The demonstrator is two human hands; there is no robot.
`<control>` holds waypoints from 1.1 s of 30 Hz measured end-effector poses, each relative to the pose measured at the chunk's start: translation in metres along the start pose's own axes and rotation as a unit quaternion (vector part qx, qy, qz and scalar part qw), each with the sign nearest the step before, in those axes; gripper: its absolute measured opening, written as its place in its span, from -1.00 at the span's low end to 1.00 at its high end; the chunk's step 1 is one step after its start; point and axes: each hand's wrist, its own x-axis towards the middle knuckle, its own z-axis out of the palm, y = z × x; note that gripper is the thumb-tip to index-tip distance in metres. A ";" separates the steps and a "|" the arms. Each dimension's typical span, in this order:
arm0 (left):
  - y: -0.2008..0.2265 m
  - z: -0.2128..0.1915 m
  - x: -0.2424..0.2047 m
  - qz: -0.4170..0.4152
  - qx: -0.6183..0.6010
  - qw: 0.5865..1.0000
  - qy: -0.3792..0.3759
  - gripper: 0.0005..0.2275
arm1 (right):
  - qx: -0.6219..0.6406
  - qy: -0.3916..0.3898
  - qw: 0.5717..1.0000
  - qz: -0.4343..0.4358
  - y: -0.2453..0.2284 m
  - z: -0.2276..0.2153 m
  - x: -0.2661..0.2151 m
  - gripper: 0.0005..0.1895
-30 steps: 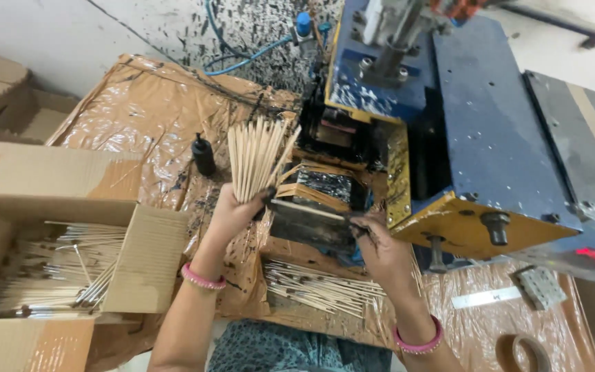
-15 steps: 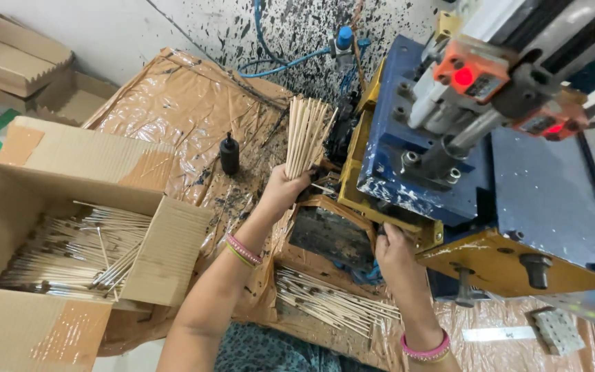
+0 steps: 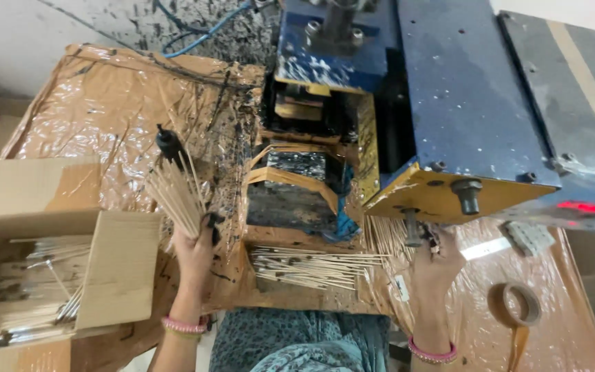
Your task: The person repeatedly picks up bundles of thin wooden sticks from a cardboard box and feeds them into a blue and yellow machine. The machine processes the sticks, and the person then collects the output and places it onto a pile on the work surface.
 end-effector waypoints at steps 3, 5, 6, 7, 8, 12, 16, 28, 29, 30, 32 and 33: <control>0.010 0.006 -0.019 0.022 0.051 0.998 -0.023 -0.84 | -0.054 -0.053 0.997 0.020 -0.001 -0.001 -0.014 -0.63; 0.024 0.016 -0.025 0.025 0.147 0.974 -0.169 -0.82 | 0.025 -0.181 0.964 0.194 -0.014 0.015 -0.023 -0.49; 0.020 0.022 -0.028 0.026 0.147 0.975 -0.166 -0.82 | 0.026 -0.181 0.964 0.192 -0.028 0.021 -0.027 -0.49; 0.016 0.027 -0.030 0.049 0.153 0.957 -0.240 -0.87 | 0.128 -0.226 0.940 0.220 -0.042 0.029 -0.030 -0.52; 0.013 0.031 -0.032 0.071 0.158 0.934 -0.313 -0.91 | 0.228 -0.269 0.903 0.245 -0.058 0.036 -0.034 -0.55; 0.046 0.037 0.008 0.075 0.212 0.895 -0.386 -0.88 | 0.440 -0.248 0.836 0.215 -0.040 0.068 -0.016 -0.68; 0.051 0.029 0.065 0.114 0.035 0.964 -0.238 -0.80 | 0.310 -0.279 0.908 0.041 -0.074 0.089 0.042 -0.72; -0.013 0.088 0.122 -0.035 -0.093 0.987 -0.129 -0.92 | -0.036 -0.253 0.949 -0.184 -0.097 0.110 0.065 -0.61; -0.016 0.089 0.125 -0.034 -0.102 0.986 -0.131 -0.90 | -0.066 -0.288 0.949 -0.113 -0.096 0.110 0.063 -0.62; -0.013 0.089 0.126 -0.032 -0.100 0.985 -0.135 -0.90 | -0.066 -0.284 0.950 -0.111 -0.083 0.120 0.062 -0.62; -0.008 0.088 0.125 -0.026 -0.097 0.986 -0.134 -0.91 | -0.007 -0.283 0.956 -0.073 -0.058 0.137 0.058 -0.66; -0.002 0.085 0.120 -0.026 -0.095 0.986 -0.138 -0.91 | -0.007 -0.280 0.957 -0.069 -0.037 0.156 0.060 -0.66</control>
